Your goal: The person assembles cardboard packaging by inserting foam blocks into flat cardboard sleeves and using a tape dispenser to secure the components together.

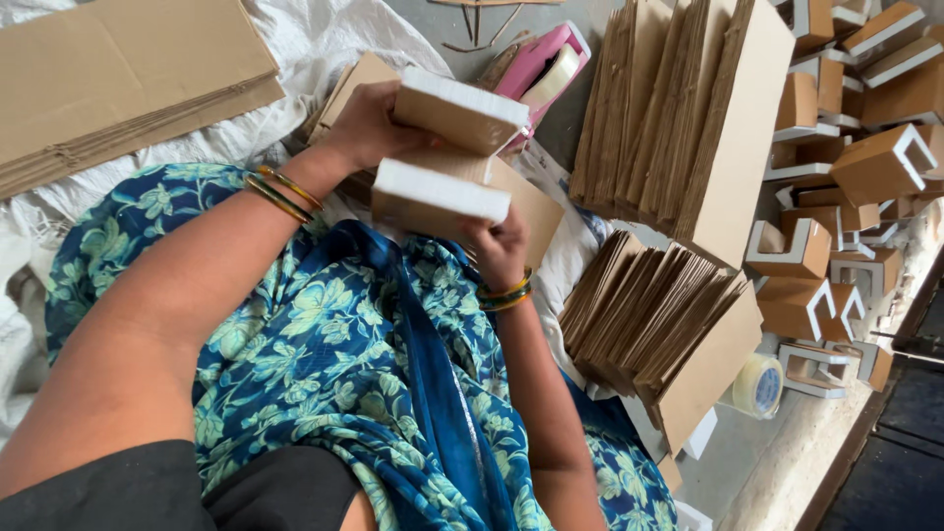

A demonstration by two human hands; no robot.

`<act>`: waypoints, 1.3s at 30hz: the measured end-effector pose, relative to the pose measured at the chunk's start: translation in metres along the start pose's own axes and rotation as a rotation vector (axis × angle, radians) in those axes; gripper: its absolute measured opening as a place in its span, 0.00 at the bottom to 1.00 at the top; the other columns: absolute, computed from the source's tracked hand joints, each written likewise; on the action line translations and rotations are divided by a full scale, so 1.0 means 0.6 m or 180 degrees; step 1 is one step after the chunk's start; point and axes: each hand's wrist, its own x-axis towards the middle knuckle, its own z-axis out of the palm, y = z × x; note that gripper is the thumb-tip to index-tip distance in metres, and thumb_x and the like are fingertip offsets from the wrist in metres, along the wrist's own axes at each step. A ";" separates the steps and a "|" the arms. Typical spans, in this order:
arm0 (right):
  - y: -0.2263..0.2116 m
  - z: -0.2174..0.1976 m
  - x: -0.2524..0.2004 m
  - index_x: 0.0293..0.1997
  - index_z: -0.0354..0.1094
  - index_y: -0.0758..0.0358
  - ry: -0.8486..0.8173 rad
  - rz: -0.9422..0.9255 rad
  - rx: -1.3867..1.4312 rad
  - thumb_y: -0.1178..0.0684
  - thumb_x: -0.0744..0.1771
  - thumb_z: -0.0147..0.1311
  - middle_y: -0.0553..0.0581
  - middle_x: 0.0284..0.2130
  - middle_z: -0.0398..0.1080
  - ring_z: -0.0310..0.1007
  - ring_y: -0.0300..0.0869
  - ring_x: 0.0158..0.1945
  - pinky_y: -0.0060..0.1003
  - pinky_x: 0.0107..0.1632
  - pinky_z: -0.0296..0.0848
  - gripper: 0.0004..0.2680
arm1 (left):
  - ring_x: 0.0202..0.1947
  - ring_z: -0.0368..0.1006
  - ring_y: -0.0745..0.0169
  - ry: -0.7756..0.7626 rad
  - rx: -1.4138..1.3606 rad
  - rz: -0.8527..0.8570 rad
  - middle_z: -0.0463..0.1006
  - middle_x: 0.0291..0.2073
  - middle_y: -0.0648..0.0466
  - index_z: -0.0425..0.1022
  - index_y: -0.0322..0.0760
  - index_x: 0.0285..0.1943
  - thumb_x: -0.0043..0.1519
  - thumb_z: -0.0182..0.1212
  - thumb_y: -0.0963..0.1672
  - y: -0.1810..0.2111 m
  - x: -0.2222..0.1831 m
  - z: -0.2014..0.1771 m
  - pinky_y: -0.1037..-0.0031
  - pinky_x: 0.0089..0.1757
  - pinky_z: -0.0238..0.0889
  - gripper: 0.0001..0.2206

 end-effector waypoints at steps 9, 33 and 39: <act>-0.112 0.048 -0.067 0.55 0.68 0.65 0.0465 -0.1946 -0.2579 0.58 0.64 0.66 0.63 0.59 0.71 0.66 0.61 0.68 0.52 0.69 0.67 0.15 | 0.31 0.62 0.61 -0.0619 -0.1603 -0.2050 0.82 0.41 0.51 0.82 0.36 0.53 0.55 0.73 0.47 0.020 0.013 0.037 0.70 0.30 0.57 0.19; 0.004 -0.171 0.297 0.46 0.76 0.63 0.0387 0.2237 0.0384 0.50 0.67 0.58 0.51 0.40 0.75 0.72 0.39 0.42 0.40 0.42 0.76 0.09 | 0.40 0.78 0.48 -0.0439 0.0251 -0.1207 0.80 0.38 0.43 0.71 0.35 0.46 0.48 0.68 0.47 0.064 0.058 0.147 0.64 0.44 0.70 0.20; 0.010 -0.174 0.316 0.42 0.76 0.61 0.0156 0.2339 0.0270 0.52 0.66 0.61 0.49 0.34 0.75 0.71 0.36 0.37 0.36 0.38 0.74 0.06 | 0.42 0.78 0.46 -0.0518 0.0492 -0.1231 0.80 0.40 0.45 0.72 0.38 0.46 0.47 0.69 0.48 0.070 0.062 0.145 0.62 0.45 0.70 0.20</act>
